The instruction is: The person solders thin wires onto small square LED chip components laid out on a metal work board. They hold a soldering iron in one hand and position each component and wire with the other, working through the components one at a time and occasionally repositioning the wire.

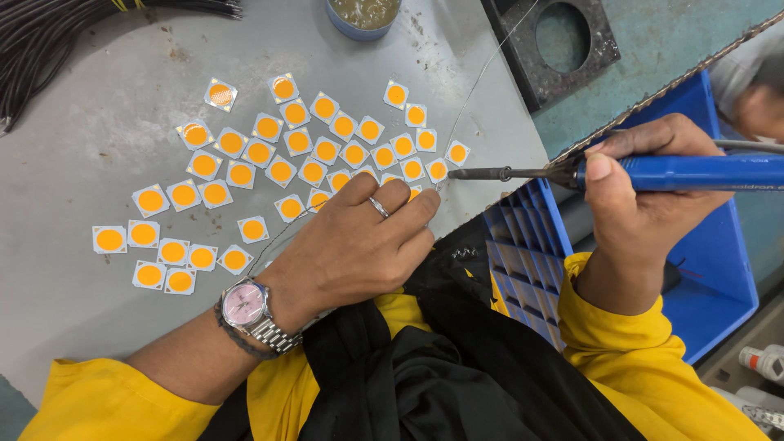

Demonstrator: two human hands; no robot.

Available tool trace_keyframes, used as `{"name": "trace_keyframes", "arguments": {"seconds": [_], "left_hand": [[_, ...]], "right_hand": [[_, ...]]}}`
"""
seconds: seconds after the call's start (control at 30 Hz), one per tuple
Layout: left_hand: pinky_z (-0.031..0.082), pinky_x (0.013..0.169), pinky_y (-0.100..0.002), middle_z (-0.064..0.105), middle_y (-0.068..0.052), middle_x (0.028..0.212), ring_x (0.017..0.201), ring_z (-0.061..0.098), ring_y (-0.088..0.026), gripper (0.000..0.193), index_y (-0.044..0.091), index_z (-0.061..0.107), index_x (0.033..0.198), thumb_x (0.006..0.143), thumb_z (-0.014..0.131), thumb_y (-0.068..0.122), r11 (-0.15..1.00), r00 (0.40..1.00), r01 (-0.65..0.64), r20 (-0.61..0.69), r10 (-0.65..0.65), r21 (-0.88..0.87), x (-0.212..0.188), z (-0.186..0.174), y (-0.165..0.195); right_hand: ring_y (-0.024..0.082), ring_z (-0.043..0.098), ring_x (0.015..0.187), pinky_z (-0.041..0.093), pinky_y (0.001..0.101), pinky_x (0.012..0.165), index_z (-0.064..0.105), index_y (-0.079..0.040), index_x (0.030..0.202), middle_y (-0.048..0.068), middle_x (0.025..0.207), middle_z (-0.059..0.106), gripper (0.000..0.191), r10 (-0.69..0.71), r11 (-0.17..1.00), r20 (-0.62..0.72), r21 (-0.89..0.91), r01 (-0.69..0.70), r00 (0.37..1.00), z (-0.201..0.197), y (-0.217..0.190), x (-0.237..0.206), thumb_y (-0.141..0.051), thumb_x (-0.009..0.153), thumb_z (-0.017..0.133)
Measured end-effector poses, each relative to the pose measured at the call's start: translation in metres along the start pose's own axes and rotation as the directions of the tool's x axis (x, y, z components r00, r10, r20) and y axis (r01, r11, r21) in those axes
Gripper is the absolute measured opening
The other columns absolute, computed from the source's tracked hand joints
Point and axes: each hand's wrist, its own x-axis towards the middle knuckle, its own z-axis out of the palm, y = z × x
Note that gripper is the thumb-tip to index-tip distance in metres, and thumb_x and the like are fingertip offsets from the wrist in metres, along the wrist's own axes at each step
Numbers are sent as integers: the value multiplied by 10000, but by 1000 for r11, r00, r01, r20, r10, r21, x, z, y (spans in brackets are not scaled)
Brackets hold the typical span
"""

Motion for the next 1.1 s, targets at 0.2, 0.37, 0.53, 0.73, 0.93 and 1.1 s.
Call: {"name": "trace_keyframes", "arguments": {"seconds": [0.2, 0.37, 0.53, 0.73, 0.93, 1.1], "left_hand": [[453, 798, -347, 673, -96, 1248, 986, 588, -191, 103, 91, 595, 772, 815, 678, 136, 1000, 1000, -1, -1, 1, 5, -1, 0, 0], [450, 797, -346, 671, -87, 1245, 990, 586, -193, 90, 92, 602, 783, 816, 674, 136, 1000, 1000, -3, -2, 3, 10, 0, 0, -1], [452, 805, -352, 670, -95, 1228, 986, 587, -198, 91, 89, 600, 799, 813, 671, 146, 1000, 999, -27, -30, 27, -10, -1, -2, 0], [451, 807, -358, 670, -96, 1215, 982, 589, -205, 98, 97, 597, 814, 834, 674, 153, 999, 997, -26, -72, 24, -23, -3, -5, -4], [453, 798, -353, 671, -88, 1221, 978, 591, -199, 93, 92, 593, 806, 815, 671, 141, 1000, 999, -2, -38, 3, 13, -2, -5, -5], [452, 801, -351, 665, -87, 1219, 994, 589, -199, 100, 91, 590, 795, 819, 675, 138, 1000, 999, 3, -42, -2, 24, -1, -4, -5]], "right_hand": [[101, 604, 656, 474, 188, 644, 642, 37, 907, 84, 801, 670, 351, -7, 999, -2, -42, 7, 1000, -1, 1, 0, -245, 992, 834], [107, 617, 676, 489, 192, 664, 643, 40, 924, 90, 824, 679, 351, -12, 999, 15, -45, 13, 1000, -2, 0, -1, -243, 1013, 832], [117, 610, 651, 494, 201, 640, 631, 42, 939, 96, 823, 676, 362, -34, 999, 4, 7, 34, 999, 1, -6, 0, -242, 1029, 835], [91, 536, 523, 448, 191, 505, 602, 10, 943, 81, 794, 639, 373, -50, 998, -131, 30, 54, 990, 2, -14, 7, -264, 953, 855], [144, 570, 652, 441, 208, 636, 627, 53, 941, 121, 851, 676, 312, -60, 998, 14, -33, 61, 998, 3, -10, 6, -187, 1007, 814], [116, 629, 678, 490, 195, 664, 648, 44, 940, 100, 847, 700, 308, -59, 995, 113, -71, 67, 992, 7, -13, 13, -196, 1039, 814]]}}
